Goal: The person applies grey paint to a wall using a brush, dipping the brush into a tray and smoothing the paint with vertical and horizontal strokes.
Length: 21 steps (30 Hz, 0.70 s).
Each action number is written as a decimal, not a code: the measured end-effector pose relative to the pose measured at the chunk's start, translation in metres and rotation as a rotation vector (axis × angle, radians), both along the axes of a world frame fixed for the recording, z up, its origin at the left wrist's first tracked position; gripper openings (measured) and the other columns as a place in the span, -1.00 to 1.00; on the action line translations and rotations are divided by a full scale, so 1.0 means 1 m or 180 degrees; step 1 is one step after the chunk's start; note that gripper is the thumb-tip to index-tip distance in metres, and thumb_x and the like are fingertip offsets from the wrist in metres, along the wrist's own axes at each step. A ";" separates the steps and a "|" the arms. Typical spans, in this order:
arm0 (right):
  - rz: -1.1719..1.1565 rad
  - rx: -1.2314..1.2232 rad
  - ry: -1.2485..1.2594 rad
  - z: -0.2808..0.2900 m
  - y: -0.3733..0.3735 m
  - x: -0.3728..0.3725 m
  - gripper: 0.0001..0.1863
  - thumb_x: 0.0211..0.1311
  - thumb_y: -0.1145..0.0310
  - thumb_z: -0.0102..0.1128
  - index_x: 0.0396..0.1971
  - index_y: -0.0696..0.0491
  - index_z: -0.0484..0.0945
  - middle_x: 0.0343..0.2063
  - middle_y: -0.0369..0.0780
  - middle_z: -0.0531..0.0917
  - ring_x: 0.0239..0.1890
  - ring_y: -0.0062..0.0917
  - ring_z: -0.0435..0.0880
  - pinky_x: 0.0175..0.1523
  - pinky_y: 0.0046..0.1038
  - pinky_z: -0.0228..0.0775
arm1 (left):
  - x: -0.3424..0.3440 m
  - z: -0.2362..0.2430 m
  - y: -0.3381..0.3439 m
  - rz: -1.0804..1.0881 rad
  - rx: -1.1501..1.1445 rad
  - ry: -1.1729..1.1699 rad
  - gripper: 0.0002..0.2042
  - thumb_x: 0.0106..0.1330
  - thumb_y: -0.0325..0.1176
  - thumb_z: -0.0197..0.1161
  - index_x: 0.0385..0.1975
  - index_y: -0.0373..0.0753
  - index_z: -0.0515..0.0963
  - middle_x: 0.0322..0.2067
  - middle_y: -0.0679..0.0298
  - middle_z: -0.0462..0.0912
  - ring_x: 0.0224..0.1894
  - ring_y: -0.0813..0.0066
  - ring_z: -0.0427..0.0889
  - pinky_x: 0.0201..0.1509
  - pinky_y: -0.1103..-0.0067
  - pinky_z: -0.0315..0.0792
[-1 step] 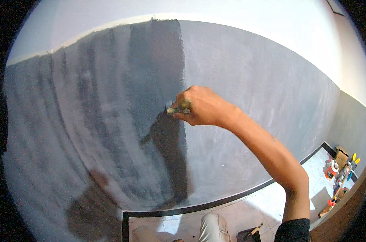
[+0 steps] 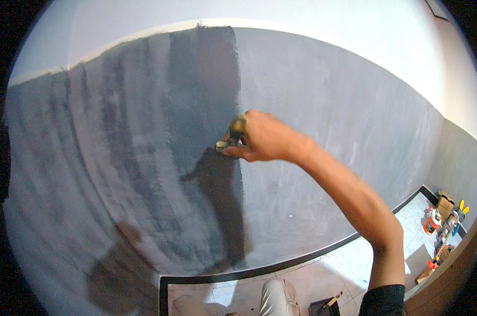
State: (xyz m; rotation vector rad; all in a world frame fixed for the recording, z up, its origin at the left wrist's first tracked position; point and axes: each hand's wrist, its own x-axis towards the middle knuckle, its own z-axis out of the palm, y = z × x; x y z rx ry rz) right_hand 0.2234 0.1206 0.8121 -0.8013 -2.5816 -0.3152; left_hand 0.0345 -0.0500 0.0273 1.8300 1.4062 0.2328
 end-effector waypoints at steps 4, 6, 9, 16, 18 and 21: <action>0.0025 0.0795 0.0201 0.056 0.036 -0.002 -0.72 0.20 0.22 0.49 -0.14 0.02 0.78 -0.32 -0.18 0.79 -0.36 -0.46 0.72 -0.21 -0.41 0.59 | 0.005 0.004 0.006 -0.0104 0.0014 0.0007 -0.76 0.22 -0.30 0.22 -0.18 -0.26 0.65 -0.16 -0.13 0.70 -0.09 -0.15 0.66 0.00 0.20 0.57; -0.0112 0.1420 0.0263 0.096 0.040 -0.014 -0.73 0.24 0.21 0.46 -0.13 -0.01 0.78 -0.26 -0.17 0.78 -0.31 -0.46 0.73 -0.19 -0.39 0.60 | 0.004 0.005 0.005 -0.0095 0.0011 0.0009 -0.76 0.23 -0.30 0.22 -0.18 -0.27 0.65 -0.16 -0.13 0.70 -0.09 -0.14 0.66 0.00 0.20 0.57; -0.0036 0.2234 0.0518 0.137 0.046 -0.015 -0.74 0.29 0.22 0.40 -0.06 -0.05 0.75 -0.14 -0.18 0.75 -0.18 -0.45 0.71 -0.15 -0.39 0.63 | 0.004 0.005 0.007 -0.0100 0.0006 0.0020 -0.75 0.23 -0.29 0.23 -0.18 -0.27 0.65 -0.16 -0.13 0.70 -0.08 -0.13 0.67 0.00 0.21 0.57; 0.0139 0.4069 0.0727 0.118 0.041 -0.006 -0.71 0.29 0.38 0.26 0.00 -0.10 0.71 -0.06 -0.30 0.73 -0.04 -0.41 0.69 -0.13 -0.35 0.65 | 0.005 0.006 0.013 -0.0114 -0.0009 -0.0001 -0.75 0.24 -0.29 0.23 -0.18 -0.27 0.65 -0.15 -0.12 0.71 -0.08 -0.11 0.67 0.01 0.22 0.56; -0.0033 0.3870 0.0824 0.068 0.068 0.001 -0.63 0.21 0.48 0.26 0.03 -0.07 0.69 -0.09 -0.27 0.72 -0.02 -0.41 0.67 -0.15 -0.36 0.68 | 0.005 0.007 0.017 -0.0134 -0.0025 -0.0007 -0.75 0.24 -0.29 0.24 -0.17 -0.28 0.65 -0.15 -0.11 0.71 -0.08 -0.11 0.67 0.01 0.22 0.56; 0.0075 0.2969 0.0687 0.008 0.045 -0.001 -0.66 0.17 0.50 0.26 -0.02 0.04 0.70 -0.19 -0.23 0.68 -0.12 -0.39 0.66 -0.23 -0.36 0.65 | 0.004 0.007 0.020 -0.0112 -0.0037 -0.0007 -0.75 0.24 -0.28 0.24 -0.17 -0.28 0.66 -0.14 -0.11 0.71 -0.08 -0.10 0.67 0.01 0.23 0.56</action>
